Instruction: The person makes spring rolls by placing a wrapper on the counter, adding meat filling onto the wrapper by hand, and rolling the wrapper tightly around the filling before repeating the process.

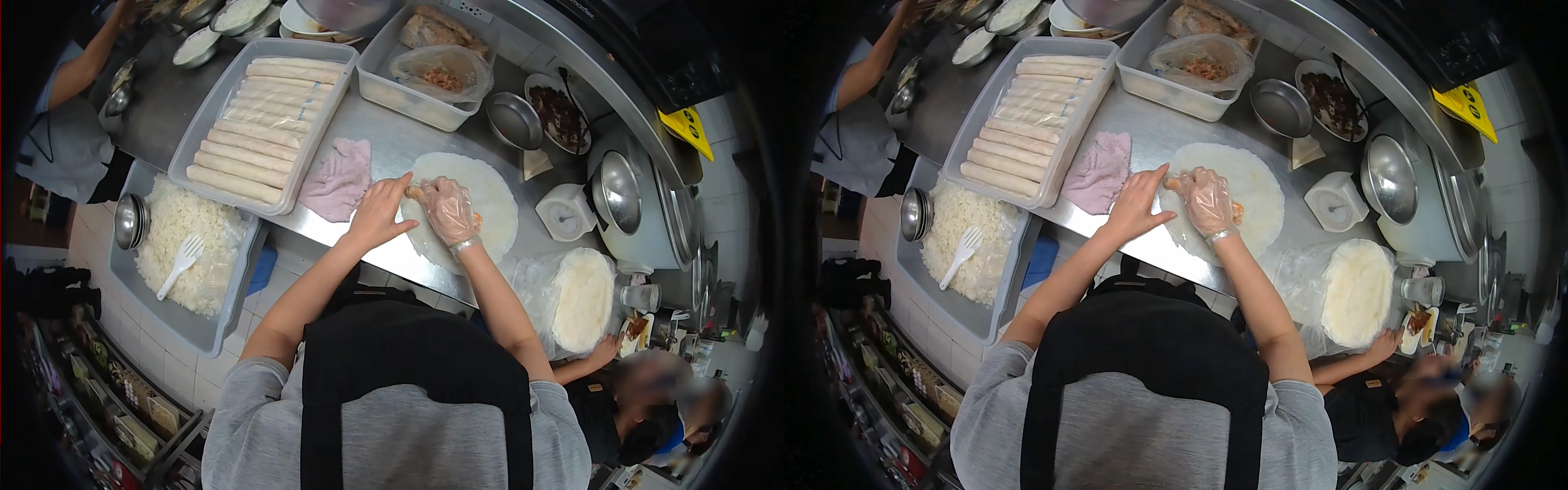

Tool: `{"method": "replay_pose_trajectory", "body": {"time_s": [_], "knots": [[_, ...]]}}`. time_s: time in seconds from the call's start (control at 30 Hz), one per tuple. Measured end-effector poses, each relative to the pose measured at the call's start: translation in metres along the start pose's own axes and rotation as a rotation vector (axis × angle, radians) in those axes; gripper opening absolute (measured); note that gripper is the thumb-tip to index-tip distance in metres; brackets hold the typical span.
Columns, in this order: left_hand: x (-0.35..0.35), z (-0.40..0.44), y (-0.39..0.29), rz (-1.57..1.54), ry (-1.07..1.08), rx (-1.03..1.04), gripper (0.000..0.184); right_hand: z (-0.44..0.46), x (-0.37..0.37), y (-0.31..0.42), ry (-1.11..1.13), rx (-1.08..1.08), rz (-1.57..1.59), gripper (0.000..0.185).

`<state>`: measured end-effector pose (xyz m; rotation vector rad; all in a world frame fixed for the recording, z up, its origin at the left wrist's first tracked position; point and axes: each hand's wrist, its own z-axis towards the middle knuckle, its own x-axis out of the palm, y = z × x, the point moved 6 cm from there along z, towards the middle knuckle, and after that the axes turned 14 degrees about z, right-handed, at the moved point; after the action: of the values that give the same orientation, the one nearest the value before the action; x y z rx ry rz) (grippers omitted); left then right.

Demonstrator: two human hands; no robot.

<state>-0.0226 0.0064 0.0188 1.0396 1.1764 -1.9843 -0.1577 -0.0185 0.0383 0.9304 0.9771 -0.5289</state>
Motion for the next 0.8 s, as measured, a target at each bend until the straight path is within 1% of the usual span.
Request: {"method": "replay_pose_trajectory", "body": {"time_s": [0.03,0.1,0.13,0.2,0.23,0.3,0.33,0.43,0.47,0.5,0.57,0.7,0.77,0.8], "knots": [[-0.001,0.000,0.001,0.004,-0.002,-0.006,0.090,-0.001,0.000,-0.002,0.002,-0.006,0.003,0.036],[-0.001,0.000,0.000,0.000,0.002,-0.002,0.090,-0.010,-0.017,-0.011,-0.121,-0.057,0.108,0.033],[-0.001,0.000,0.001,-0.001,0.004,-0.003,0.090,-0.013,-0.026,-0.022,-0.120,-0.055,0.109,0.033],[0.000,0.000,0.001,-0.010,0.005,-0.003,0.090,-0.019,-0.047,-0.054,-0.194,0.122,0.444,0.036],[0.000,-0.001,0.001,-0.012,0.007,0.001,0.090,-0.022,-0.050,-0.055,-0.196,0.126,0.442,0.036],[0.000,0.001,0.002,-0.038,0.025,-0.026,0.092,-0.030,-0.042,-0.050,0.113,0.156,0.285,0.041],[0.001,0.002,0.001,-0.042,0.029,-0.016,0.092,-0.039,-0.040,-0.042,-0.043,0.065,0.251,0.042],[-0.001,0.002,-0.001,-0.016,-0.009,0.004,0.094,-0.033,-0.035,-0.019,-0.105,0.029,0.184,0.037],[0.000,0.001,-0.002,0.006,-0.003,0.011,0.095,-0.027,-0.033,-0.014,-0.104,0.046,0.225,0.030],[0.000,0.002,-0.002,0.029,0.002,0.019,0.096,-0.023,-0.028,-0.015,-0.107,0.051,0.229,0.030],[0.001,0.002,-0.003,0.028,-0.001,0.023,0.096,-0.019,-0.017,-0.017,-0.090,0.075,0.160,0.023],[0.001,0.001,-0.001,0.011,0.012,0.004,0.097,-0.028,-0.018,-0.023,-0.113,0.078,0.170,0.020],[0.000,0.001,0.000,0.010,0.010,-0.003,0.097,-0.035,-0.023,-0.020,-0.211,-0.001,0.104,0.021],[0.001,0.000,0.000,0.009,0.011,-0.003,0.098,-0.035,-0.024,-0.019,-0.207,-0.003,0.104,0.021]]}}
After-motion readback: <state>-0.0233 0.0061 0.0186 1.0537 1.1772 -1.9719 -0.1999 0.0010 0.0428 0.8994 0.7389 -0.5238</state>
